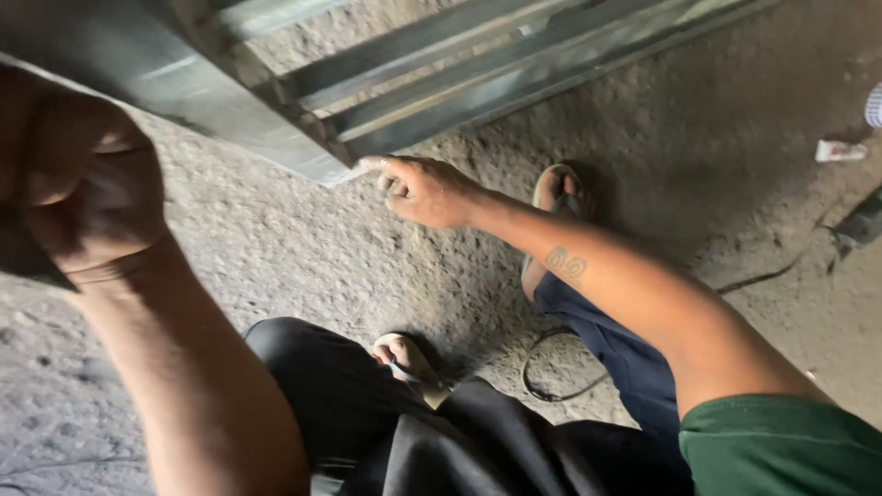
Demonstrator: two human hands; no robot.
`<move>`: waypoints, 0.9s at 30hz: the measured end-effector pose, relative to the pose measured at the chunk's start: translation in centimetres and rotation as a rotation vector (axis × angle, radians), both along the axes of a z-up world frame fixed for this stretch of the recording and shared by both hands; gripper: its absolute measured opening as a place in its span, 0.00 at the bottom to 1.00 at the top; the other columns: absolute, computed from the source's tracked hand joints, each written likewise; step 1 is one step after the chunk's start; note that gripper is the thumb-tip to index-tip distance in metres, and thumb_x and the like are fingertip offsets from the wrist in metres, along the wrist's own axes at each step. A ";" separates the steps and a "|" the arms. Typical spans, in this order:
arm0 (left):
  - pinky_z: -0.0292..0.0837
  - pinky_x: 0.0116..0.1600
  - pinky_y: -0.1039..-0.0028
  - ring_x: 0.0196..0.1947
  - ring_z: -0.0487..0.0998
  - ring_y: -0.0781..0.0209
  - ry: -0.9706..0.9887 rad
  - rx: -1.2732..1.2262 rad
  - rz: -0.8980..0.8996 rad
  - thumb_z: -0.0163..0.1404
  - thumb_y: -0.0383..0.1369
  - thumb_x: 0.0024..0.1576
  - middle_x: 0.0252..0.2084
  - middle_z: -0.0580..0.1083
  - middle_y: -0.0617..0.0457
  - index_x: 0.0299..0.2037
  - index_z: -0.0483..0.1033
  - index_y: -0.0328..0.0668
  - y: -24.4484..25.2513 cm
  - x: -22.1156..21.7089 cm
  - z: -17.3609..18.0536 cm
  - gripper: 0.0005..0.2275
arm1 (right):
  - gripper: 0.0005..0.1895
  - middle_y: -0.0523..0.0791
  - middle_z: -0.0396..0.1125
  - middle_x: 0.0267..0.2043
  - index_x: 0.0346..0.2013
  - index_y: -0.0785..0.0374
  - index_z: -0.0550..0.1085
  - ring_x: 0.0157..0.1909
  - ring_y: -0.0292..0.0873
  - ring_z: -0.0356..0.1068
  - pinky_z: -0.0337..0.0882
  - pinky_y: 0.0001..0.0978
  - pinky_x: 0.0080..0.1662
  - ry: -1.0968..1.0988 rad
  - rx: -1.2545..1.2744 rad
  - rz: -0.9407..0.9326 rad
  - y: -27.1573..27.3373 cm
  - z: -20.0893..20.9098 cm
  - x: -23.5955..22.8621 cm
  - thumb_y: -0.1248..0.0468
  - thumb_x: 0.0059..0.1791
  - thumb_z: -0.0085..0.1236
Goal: Applying filler putty to the joints of a metal gate and smoothing it with a putty knife
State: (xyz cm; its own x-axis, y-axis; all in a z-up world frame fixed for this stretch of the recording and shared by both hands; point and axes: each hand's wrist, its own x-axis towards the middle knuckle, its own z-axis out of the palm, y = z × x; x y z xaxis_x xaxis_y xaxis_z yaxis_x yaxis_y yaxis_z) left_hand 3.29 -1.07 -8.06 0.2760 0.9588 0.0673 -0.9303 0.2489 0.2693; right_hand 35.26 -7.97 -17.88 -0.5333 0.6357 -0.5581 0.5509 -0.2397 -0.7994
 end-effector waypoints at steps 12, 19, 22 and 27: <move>0.71 0.42 0.89 0.34 0.74 0.80 -0.019 0.089 0.029 0.56 0.29 0.64 0.37 0.72 0.67 0.36 0.73 0.49 0.1 -0.3 1.3 0.05 | 0.31 0.55 0.72 0.54 0.69 0.57 0.64 0.56 0.57 0.74 0.75 0.49 0.55 -0.007 0.084 0.017 -0.1 -3.8 -0.8 0.64 0.49 0.51; 0.69 0.42 0.90 0.33 0.73 0.83 0.010 0.068 0.030 0.57 0.31 0.64 0.35 0.71 0.70 0.36 0.73 0.51 0.1 0.3 1.9 0.06 | 0.30 0.47 0.67 0.43 0.71 0.69 0.58 0.34 0.37 0.64 0.66 0.26 0.37 0.352 -0.036 -0.245 -1.2 -4.6 -1.0 0.69 0.53 0.47; 0.70 0.42 0.90 0.33 0.73 0.83 -0.001 0.037 0.015 0.57 0.30 0.64 0.32 0.69 0.70 0.36 0.74 0.50 0.1 0.0 1.4 0.06 | 0.29 0.43 0.65 0.39 0.70 0.68 0.59 0.39 0.38 0.67 0.73 0.27 0.43 0.438 0.111 -0.266 -2.4 -5.6 -2.1 0.67 0.54 0.44; 0.71 0.43 0.90 0.32 0.72 0.83 -0.007 0.023 -0.005 0.56 0.29 0.64 0.30 0.68 0.70 0.36 0.73 0.49 0.7 0.9 1.6 0.06 | 0.24 0.42 0.68 0.35 0.66 0.63 0.63 0.22 0.30 0.56 0.63 0.16 0.22 0.121 0.536 -0.129 -0.6 -0.7 -1.3 0.65 0.54 0.45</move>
